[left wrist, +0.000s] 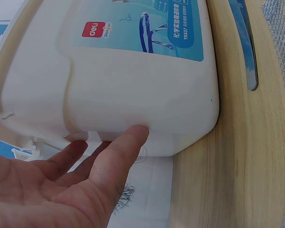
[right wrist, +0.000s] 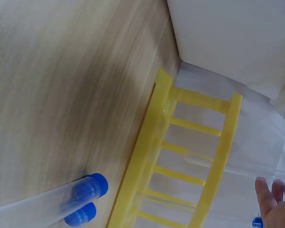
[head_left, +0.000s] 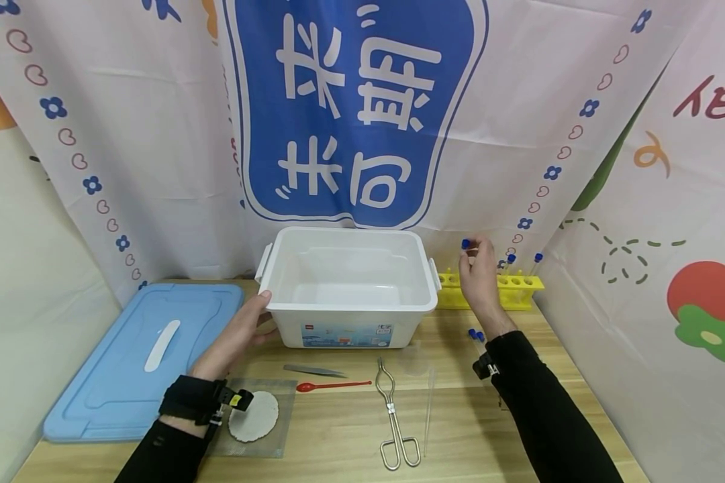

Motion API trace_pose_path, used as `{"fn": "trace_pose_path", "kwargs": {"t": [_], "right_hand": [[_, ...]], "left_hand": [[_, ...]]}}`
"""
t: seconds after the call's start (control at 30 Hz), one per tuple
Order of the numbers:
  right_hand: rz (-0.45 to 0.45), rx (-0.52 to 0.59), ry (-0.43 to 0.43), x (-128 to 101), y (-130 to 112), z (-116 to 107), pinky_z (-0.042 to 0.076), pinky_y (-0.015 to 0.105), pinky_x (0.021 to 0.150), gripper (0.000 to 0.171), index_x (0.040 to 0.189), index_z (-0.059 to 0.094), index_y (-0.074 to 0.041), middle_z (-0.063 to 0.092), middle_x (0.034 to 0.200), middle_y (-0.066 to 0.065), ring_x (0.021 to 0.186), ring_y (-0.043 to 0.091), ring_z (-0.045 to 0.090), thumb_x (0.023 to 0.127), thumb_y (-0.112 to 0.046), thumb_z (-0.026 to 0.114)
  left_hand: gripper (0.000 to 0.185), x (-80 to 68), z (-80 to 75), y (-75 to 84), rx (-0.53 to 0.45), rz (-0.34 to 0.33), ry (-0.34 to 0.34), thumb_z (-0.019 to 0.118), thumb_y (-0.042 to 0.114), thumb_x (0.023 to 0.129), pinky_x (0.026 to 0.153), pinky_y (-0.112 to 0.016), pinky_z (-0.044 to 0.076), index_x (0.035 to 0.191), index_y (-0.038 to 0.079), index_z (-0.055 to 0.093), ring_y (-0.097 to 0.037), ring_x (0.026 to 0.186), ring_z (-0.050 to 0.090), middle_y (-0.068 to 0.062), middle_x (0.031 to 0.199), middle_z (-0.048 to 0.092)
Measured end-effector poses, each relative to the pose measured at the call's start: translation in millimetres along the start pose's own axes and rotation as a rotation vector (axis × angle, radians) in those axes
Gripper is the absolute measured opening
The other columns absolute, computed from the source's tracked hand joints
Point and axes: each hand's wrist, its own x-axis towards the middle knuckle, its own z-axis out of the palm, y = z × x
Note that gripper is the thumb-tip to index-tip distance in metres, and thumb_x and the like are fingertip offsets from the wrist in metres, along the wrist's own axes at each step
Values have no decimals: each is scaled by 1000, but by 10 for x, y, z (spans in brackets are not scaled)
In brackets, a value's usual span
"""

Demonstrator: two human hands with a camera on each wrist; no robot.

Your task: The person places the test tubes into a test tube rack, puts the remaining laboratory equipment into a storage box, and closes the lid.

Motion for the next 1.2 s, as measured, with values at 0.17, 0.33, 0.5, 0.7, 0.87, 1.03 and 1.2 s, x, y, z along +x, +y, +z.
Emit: {"fn": "trace_pose_path", "kwargs": {"t": [0.17,0.33,0.5,0.7,0.87,1.03,1.2], "right_hand": [[4,-10,-18,-7,39,15,63,64,122,39,163,45,2,53,161,29,146,46,61,126,-9,48],[8,-12,-32,-15,74,28,63,64,121,40,163,45,3,53,160,30,145,47,62,125,-8,48],[6,-6,-49,-31,101,39,64,65,119,40,163,45,3,54,158,30,144,47,63,125,-8,49],[1,-9,-71,-51,143,54,65,65,116,40,163,44,5,54,157,31,143,48,62,125,-8,49],[9,-26,-86,-64,176,62,65,64,116,42,163,43,5,54,158,31,146,49,61,124,-8,49],[8,-56,-97,-80,193,60,65,63,116,42,163,43,7,54,158,32,145,49,61,124,-7,48],[16,-58,-109,-78,190,42,65,62,116,43,163,42,8,53,159,33,145,49,61,124,-8,49]], "left_hand": [[88,-3,4,5,1,-6,2,27,61,127,134,-80,39,188,4,2,-61,181,12,-35,192,13],[87,-4,0,5,-2,2,-1,27,60,127,134,-80,39,188,4,2,-62,181,13,-35,191,14],[87,-1,-3,1,-7,12,-4,28,60,127,134,-79,39,188,4,3,-62,180,13,-35,190,16],[87,0,-8,-7,-5,14,-8,27,61,127,134,-80,39,189,6,3,-62,181,13,-34,191,15],[87,1,-10,-14,-7,14,-9,27,61,127,133,-80,39,189,6,3,-62,181,13,-34,191,15],[87,3,-10,-14,-7,14,-9,27,61,127,133,-80,39,189,6,2,-62,181,12,-34,192,14],[87,4,-3,-8,-7,2,-6,27,61,127,133,-81,39,189,7,1,-62,181,12,-34,192,13]]}}
